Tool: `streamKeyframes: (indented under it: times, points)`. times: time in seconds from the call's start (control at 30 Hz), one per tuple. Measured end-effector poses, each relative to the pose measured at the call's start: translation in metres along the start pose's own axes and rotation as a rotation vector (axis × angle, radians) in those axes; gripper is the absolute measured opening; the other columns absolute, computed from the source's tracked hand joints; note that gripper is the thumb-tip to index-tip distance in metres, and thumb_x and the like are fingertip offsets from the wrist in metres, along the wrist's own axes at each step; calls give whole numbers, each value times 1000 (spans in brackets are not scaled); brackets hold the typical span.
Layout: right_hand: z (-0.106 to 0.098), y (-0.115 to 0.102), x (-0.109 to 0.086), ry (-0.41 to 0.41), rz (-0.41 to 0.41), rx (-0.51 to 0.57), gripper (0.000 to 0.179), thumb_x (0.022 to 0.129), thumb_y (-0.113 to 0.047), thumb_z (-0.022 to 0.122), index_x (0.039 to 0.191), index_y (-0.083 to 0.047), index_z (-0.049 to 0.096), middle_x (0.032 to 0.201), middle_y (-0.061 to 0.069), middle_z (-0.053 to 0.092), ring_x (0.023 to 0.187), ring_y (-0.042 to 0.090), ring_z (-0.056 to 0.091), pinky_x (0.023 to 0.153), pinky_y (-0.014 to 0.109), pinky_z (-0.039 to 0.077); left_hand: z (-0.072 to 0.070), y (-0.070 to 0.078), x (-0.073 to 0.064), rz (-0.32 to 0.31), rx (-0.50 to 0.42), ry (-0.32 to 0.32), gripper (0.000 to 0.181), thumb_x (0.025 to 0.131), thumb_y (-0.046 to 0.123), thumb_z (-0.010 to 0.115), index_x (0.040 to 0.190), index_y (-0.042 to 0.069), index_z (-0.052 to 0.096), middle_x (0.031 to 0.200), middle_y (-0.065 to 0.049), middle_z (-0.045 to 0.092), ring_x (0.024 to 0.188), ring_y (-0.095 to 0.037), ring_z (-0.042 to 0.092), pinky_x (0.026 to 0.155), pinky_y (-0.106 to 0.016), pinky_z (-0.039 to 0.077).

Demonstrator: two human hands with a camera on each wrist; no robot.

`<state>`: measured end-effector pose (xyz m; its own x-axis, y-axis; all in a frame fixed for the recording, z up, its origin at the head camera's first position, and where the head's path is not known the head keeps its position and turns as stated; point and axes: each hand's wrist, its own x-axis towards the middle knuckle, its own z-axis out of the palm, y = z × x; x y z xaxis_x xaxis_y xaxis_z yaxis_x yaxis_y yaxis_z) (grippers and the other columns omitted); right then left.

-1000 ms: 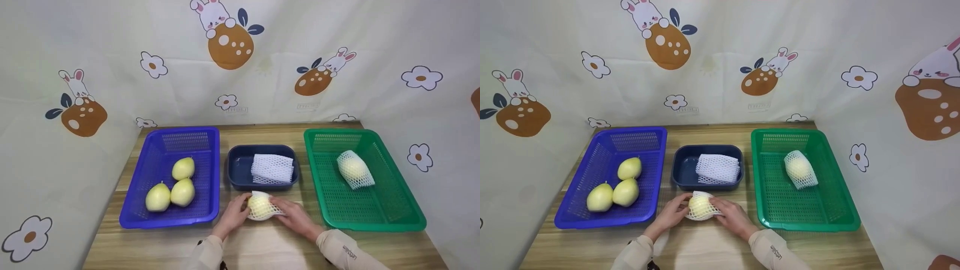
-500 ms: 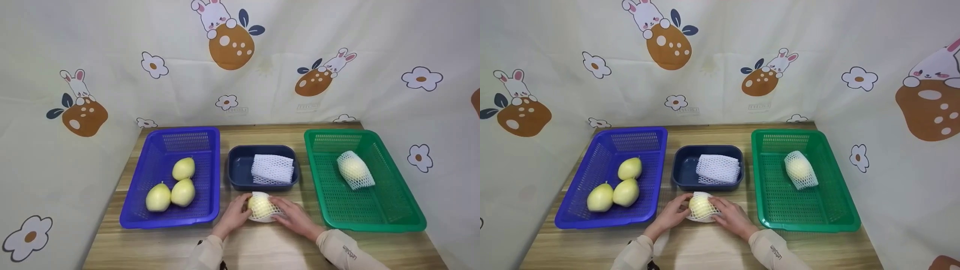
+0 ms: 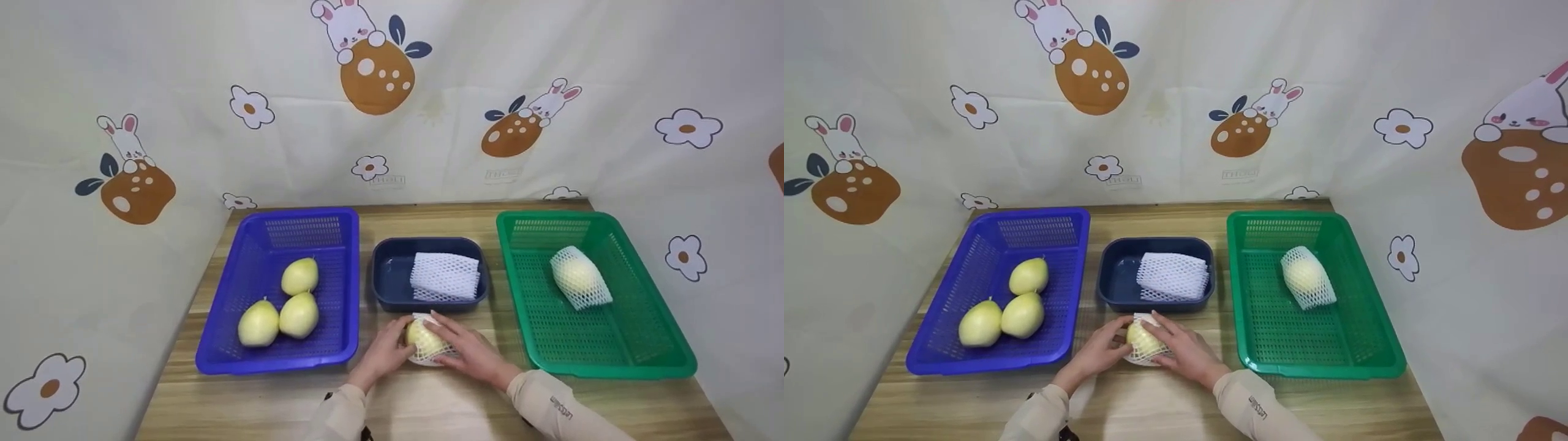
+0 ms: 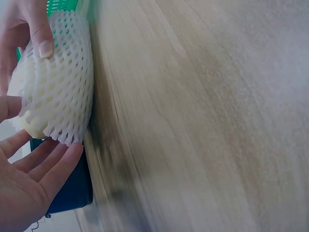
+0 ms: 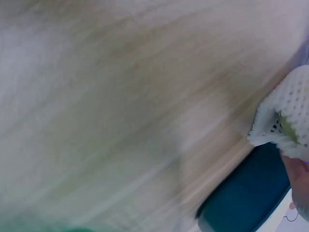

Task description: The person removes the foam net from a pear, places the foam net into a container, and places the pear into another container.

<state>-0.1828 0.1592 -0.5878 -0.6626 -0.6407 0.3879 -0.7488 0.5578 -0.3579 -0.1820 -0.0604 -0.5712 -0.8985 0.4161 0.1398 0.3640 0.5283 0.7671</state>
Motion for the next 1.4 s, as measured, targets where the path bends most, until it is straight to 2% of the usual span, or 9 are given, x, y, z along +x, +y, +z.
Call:
streamKeyframes:
  times: [0.23,0.3,0.37,0.53,0.87,1.0,1.2,1.27,1.4]
  points:
    - [1,1,-5,169,-103,-20,49,74,-25,70,119,-10,56,123,9,51,105,23,51,83,34,43,1,-1,-1,3,-47,14,51,71,7,67,118,2,48,94,-7,52,79,-24,52,68,-33,45]
    - [1,2,-7,165,-97,-31,52,73,-25,71,121,-10,54,123,10,50,106,23,50,83,36,43,2,0,-1,-1,-67,18,51,71,6,68,118,2,49,92,-6,51,78,-24,53,68,-36,46]
    - [2,2,-8,120,-54,-37,59,73,-28,71,126,-11,49,127,9,46,109,24,48,84,37,42,2,0,-1,-7,-84,15,51,71,5,68,118,2,49,91,-6,51,80,-24,53,69,-37,46]
    - [5,1,-10,45,30,7,67,75,-28,69,133,-16,39,133,10,37,110,26,46,83,38,42,3,-1,-2,-27,-101,-9,52,72,5,68,120,3,47,102,-11,52,87,-22,53,74,-37,46]
    - [6,7,-14,226,-78,41,48,71,-12,72,117,-8,57,116,11,55,98,25,56,80,35,45,5,0,-1,-46,-51,-22,62,70,11,72,125,3,43,114,-12,48,102,-27,48,87,-39,39]
    - [5,7,-15,166,-31,34,55,73,-16,71,123,-8,51,119,11,52,102,26,53,82,37,44,7,0,0,-21,-29,-12,64,69,11,72,125,3,43,116,-12,47,104,-27,47,89,-38,37]
    - [6,4,-13,8,54,15,80,71,-25,72,137,-7,30,135,16,32,112,30,43,86,41,40,6,0,0,-21,9,-13,63,68,10,72,124,4,44,112,-11,49,102,-26,48,88,-39,38]
    - [7,3,-12,-5,51,16,80,72,-23,72,137,-7,28,136,17,31,112,30,43,85,41,41,6,0,0,-8,21,-10,63,67,10,72,123,4,44,111,-11,49,100,-27,48,87,-40,38]
    - [8,3,-10,32,37,15,75,73,-16,71,136,-6,31,132,16,37,106,28,49,81,39,44,5,0,1,0,27,-11,64,67,9,72,123,3,44,111,-11,49,101,-26,48,87,-39,38]
